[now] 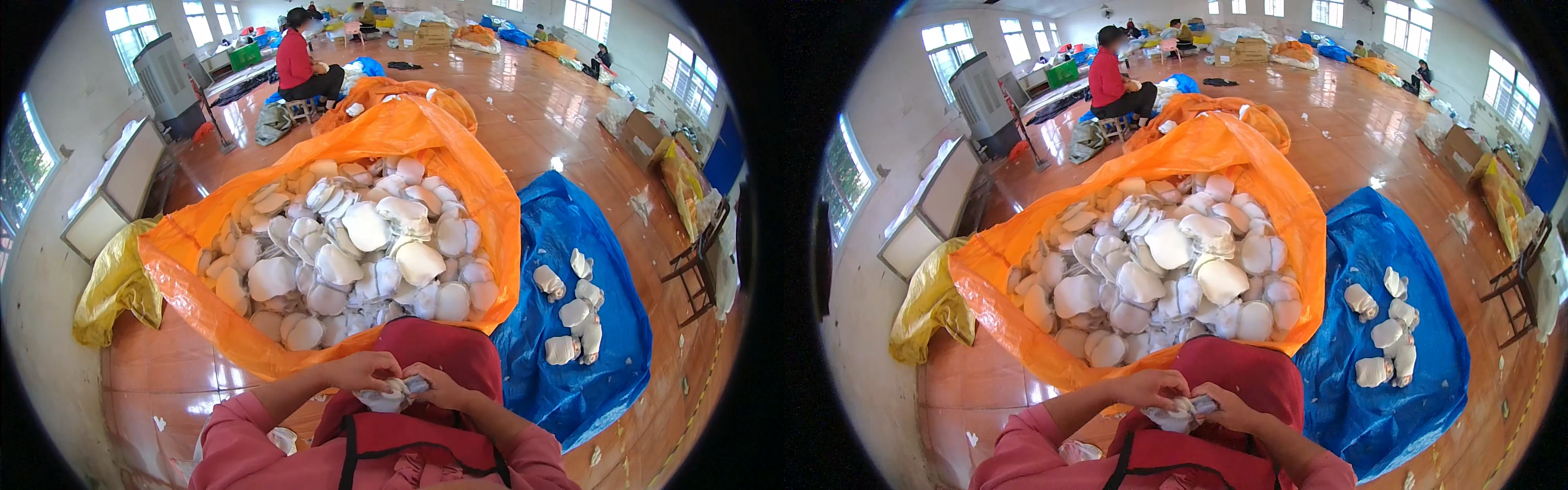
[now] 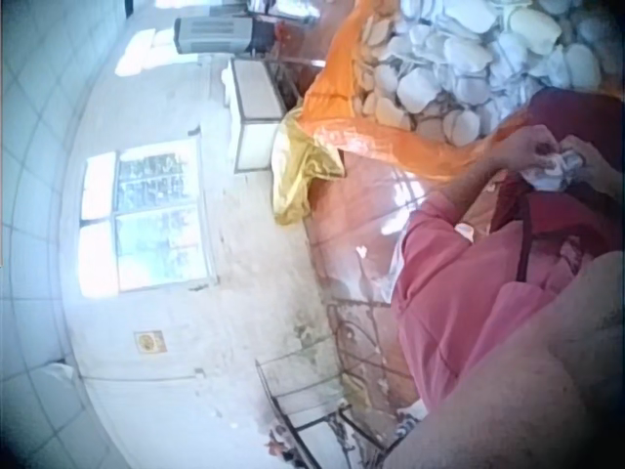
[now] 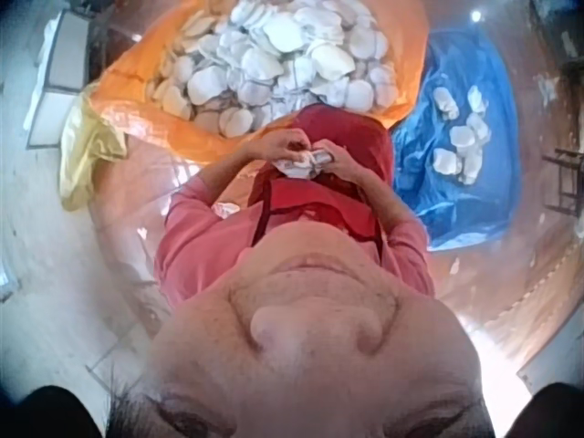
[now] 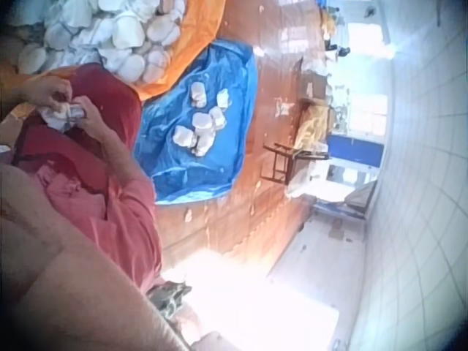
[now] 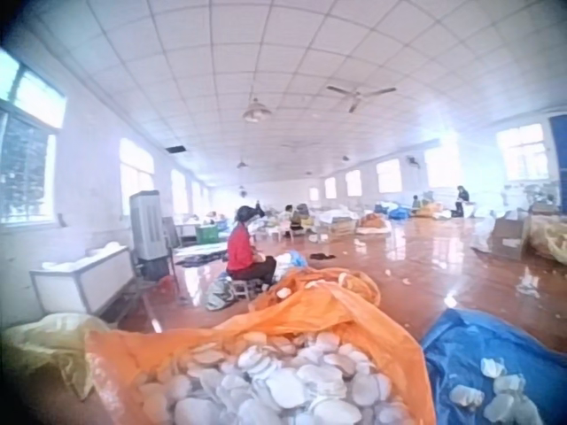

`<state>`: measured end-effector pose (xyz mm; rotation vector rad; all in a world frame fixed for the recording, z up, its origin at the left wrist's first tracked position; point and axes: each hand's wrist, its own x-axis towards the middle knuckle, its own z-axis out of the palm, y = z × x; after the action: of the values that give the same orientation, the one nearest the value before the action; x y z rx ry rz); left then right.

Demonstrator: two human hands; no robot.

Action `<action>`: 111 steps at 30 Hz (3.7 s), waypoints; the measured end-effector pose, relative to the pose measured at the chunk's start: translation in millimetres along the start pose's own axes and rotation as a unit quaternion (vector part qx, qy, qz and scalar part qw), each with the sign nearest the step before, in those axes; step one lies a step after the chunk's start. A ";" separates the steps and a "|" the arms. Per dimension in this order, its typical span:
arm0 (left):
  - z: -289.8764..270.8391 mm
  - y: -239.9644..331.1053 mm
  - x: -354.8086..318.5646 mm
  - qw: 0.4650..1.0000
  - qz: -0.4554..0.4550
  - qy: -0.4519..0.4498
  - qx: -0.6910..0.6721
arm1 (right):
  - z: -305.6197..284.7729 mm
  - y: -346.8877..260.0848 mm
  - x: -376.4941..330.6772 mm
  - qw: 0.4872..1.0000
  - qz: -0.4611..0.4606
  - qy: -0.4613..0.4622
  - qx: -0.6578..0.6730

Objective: The person repeatedly picks white fabric pieces from an orange bag, inserts a white stuffing material into each piece, and places the stuffed items onto a blue tarp. The process is continuous and repetitive, with the person handling one piece at a time.

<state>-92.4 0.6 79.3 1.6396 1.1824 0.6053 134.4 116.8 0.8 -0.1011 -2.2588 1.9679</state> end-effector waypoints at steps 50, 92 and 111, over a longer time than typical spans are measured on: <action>36.6 9.5 4.3 0.982 -0.148 0.103 -0.056 | 9.7 -7.5 -5.9 0.989 0.108 0.080 0.067; 61.8 -24.8 7.4 0.782 -0.103 0.115 -0.604 | 30.5 42.2 3.9 0.866 -0.002 0.318 0.386; 86.9 -65.1 42.3 0.859 -0.030 0.477 -0.182 | 37.5 32.6 11.5 0.919 0.012 0.363 0.152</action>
<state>-31.2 4.6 -19.8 0.9391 1.6519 1.6041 115.9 86.3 -35.7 -0.6951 -1.4729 1.8365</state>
